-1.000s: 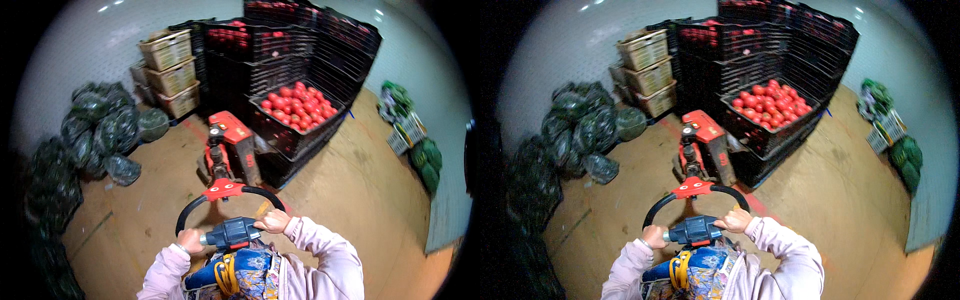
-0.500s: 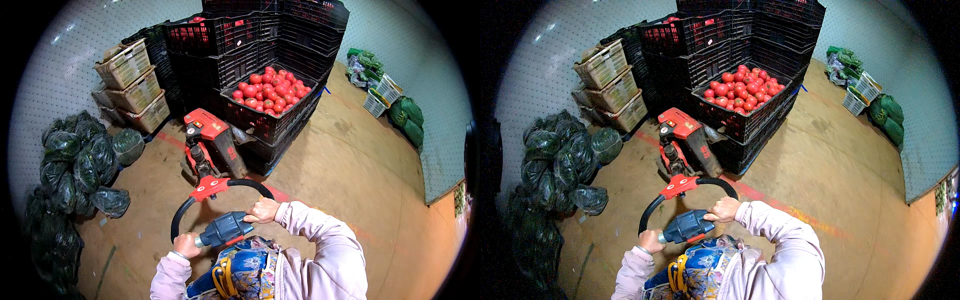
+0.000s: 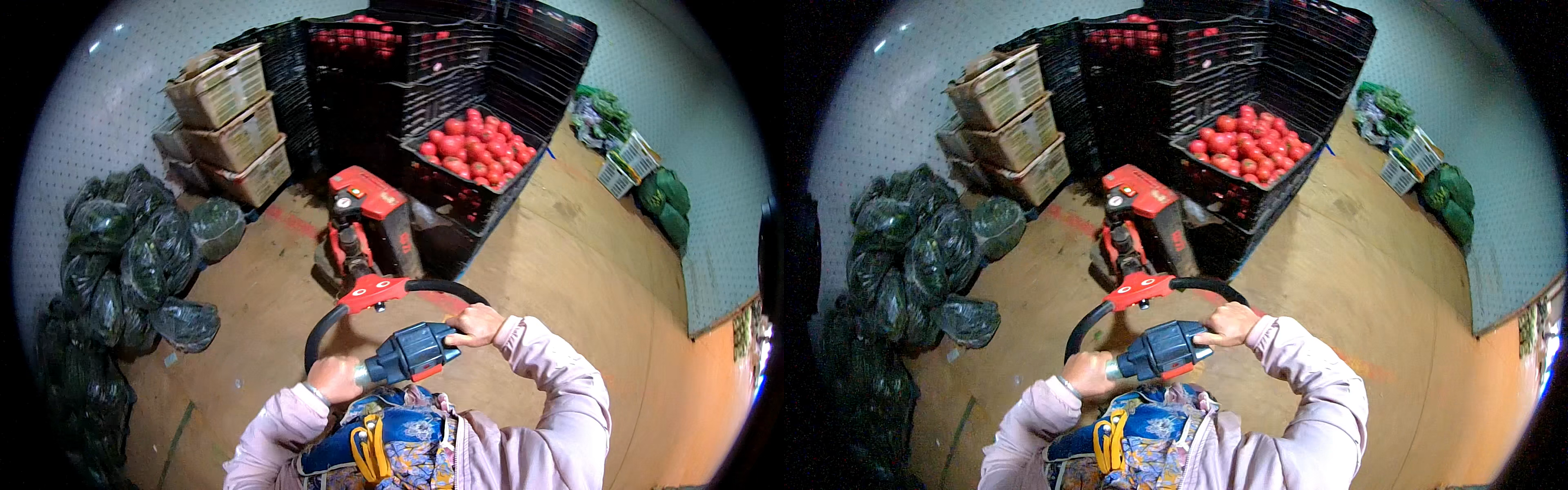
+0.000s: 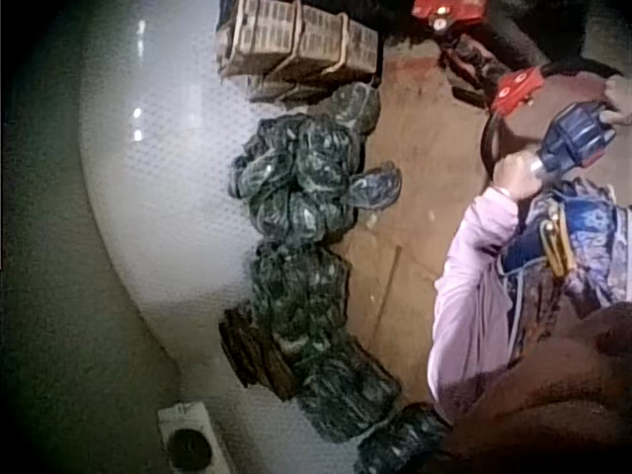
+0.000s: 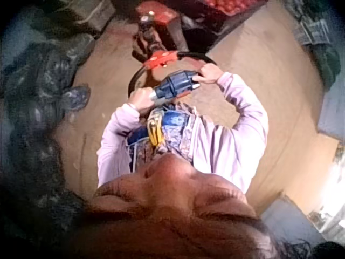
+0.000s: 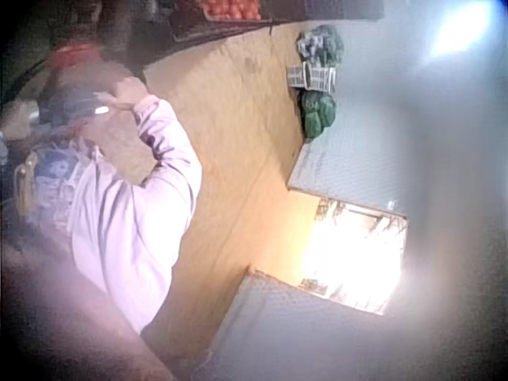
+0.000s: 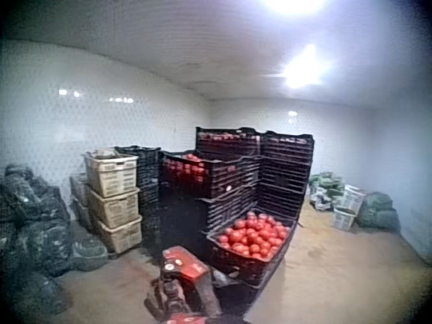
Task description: The person operates a motorized pallet jack to move a stack of plastic pallets and later positions the jack forks under a stack of crates containing tomatoes.
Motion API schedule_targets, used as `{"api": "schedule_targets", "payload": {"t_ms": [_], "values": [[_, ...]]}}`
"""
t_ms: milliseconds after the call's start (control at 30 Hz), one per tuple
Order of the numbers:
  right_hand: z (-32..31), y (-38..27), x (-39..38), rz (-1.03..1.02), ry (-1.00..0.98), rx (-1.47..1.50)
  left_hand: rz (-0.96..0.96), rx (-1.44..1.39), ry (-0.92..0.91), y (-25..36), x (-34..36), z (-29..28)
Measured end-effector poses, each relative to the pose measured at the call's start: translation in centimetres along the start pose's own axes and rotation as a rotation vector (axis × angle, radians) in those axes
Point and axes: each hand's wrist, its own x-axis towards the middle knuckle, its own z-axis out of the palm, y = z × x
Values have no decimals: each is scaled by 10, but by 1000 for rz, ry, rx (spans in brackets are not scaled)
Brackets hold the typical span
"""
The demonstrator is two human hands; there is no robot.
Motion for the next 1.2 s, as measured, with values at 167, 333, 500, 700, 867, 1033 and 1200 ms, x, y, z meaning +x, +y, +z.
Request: {"api": "schedule_targets", "payload": {"t_ms": [167, 333, 500, 700, 867, 1033, 1200], "values": [[11, -57, 30, 12, 33, 18, 142, 18, -73, -54, -23, -52], [12, -130, 74, 91, -82, 137, 168, 72, -48, -128, -55, -82], [7, -189, 146, 128, -205, 460, 172, 411, 76, -213, -68, -133], [54, -262, 265, 111, -477, 1115, -98, 567, 185, -330, -88, -180], [104, -329, 347, 14, -424, 1320, -34, 542, 338, -436, -102, -184], [157, -345, 408, -124, -466, 1079, 84, 400, 311, -486, -103, -190], [106, -354, 427, -145, -407, 1089, 115, 486, 308, -498, -83, -217]]}}
